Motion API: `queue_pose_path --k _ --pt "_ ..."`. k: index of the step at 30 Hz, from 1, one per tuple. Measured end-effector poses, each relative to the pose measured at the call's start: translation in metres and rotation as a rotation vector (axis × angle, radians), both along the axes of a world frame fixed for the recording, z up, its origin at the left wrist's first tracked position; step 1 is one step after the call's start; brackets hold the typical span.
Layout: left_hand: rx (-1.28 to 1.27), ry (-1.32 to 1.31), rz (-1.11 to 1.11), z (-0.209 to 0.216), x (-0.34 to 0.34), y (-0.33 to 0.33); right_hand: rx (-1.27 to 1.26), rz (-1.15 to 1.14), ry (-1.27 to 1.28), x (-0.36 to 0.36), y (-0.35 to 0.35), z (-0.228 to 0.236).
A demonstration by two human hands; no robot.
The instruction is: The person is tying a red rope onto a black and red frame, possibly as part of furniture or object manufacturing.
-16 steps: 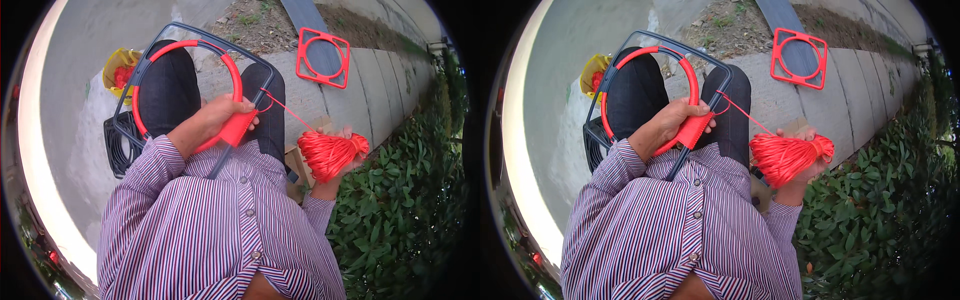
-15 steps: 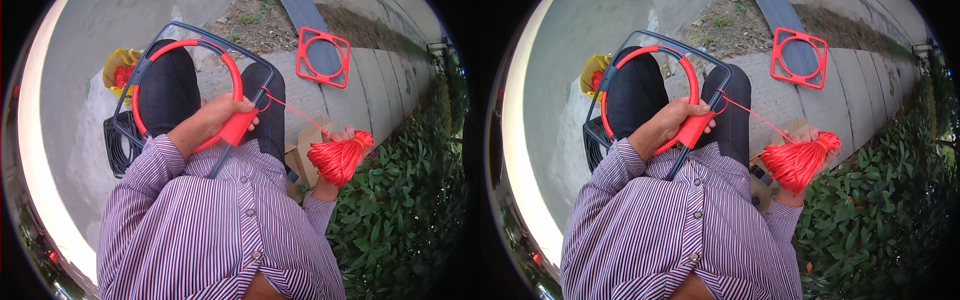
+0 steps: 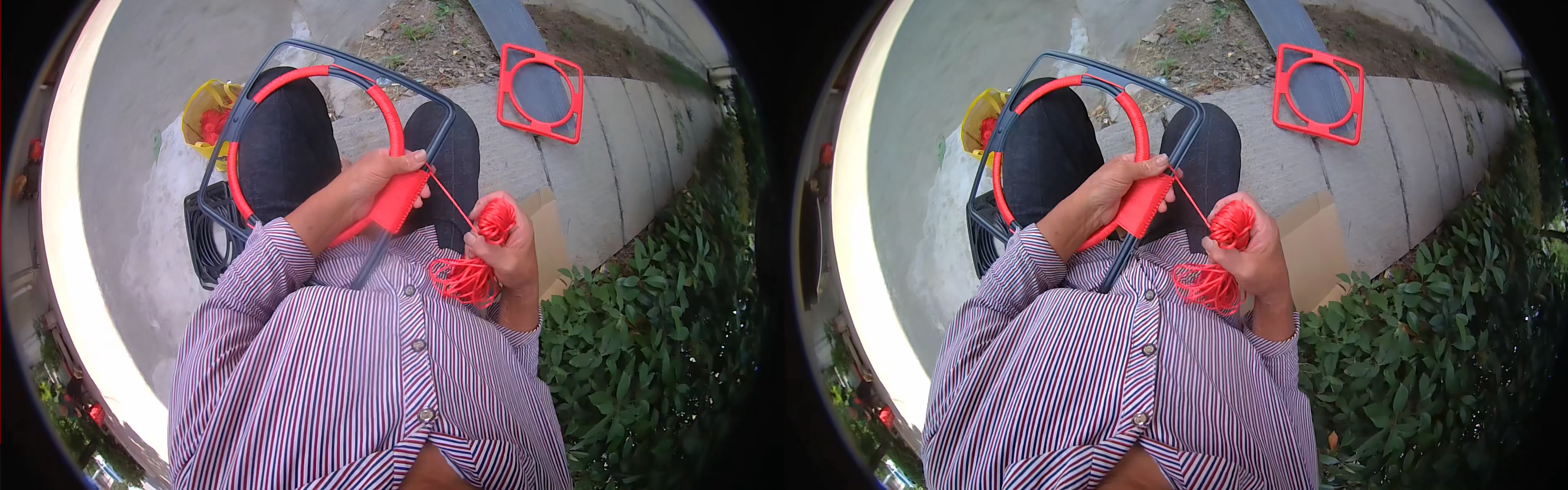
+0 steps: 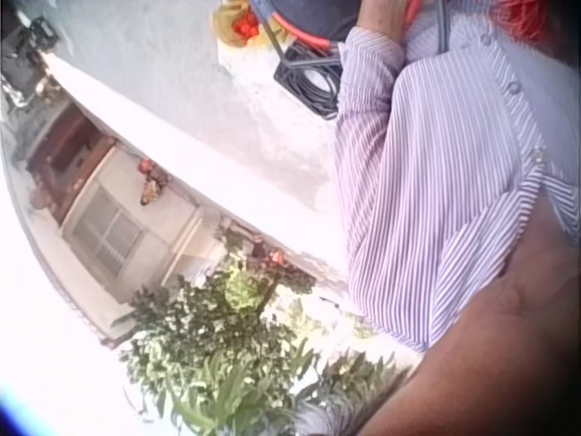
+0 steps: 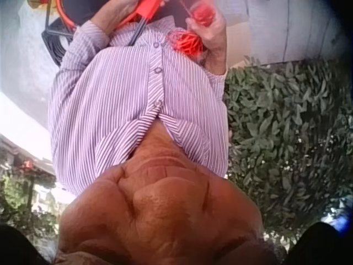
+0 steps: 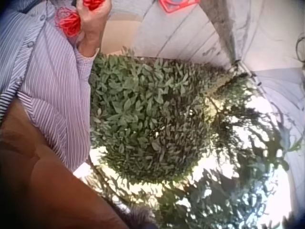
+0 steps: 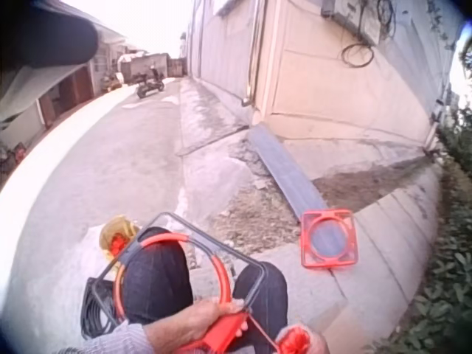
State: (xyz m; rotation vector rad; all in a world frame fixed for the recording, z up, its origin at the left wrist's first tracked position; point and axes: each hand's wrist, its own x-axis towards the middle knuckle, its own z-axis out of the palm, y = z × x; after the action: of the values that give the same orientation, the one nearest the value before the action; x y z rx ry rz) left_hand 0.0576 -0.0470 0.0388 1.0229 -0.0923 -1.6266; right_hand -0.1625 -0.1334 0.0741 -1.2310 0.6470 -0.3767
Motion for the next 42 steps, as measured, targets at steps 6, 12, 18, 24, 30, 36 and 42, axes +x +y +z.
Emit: queue_pose_path --k 6,12,18,24,30,36,42 --pt "0.000 0.018 0.102 0.000 -0.003 -0.003 0.091 -0.074 -0.130 -0.023 -0.001 0.001" --pt "-0.038 0.026 0.003 -0.006 0.011 -0.004 0.364 -0.747 -0.682 -0.219 -0.143 -0.060" --pt "-0.018 0.011 0.037 -0.004 0.013 0.000 0.350 -0.721 -0.826 -0.188 -0.107 -0.048" --pt "0.020 0.007 -0.041 0.019 0.007 0.009 -0.033 0.498 0.161 -0.003 -0.012 -0.026" --pt "-0.037 0.005 -0.070 0.022 -0.009 0.013 -0.312 0.019 0.027 0.063 -0.023 -0.024" --pt "-0.055 -0.003 -0.074 0.014 -0.013 0.005 0.184 -0.096 -0.506 0.093 -0.034 -0.024" --pt "-0.012 -0.026 -0.088 0.003 -0.009 0.004 -0.355 -0.263 -0.113 0.076 -0.044 -0.010"
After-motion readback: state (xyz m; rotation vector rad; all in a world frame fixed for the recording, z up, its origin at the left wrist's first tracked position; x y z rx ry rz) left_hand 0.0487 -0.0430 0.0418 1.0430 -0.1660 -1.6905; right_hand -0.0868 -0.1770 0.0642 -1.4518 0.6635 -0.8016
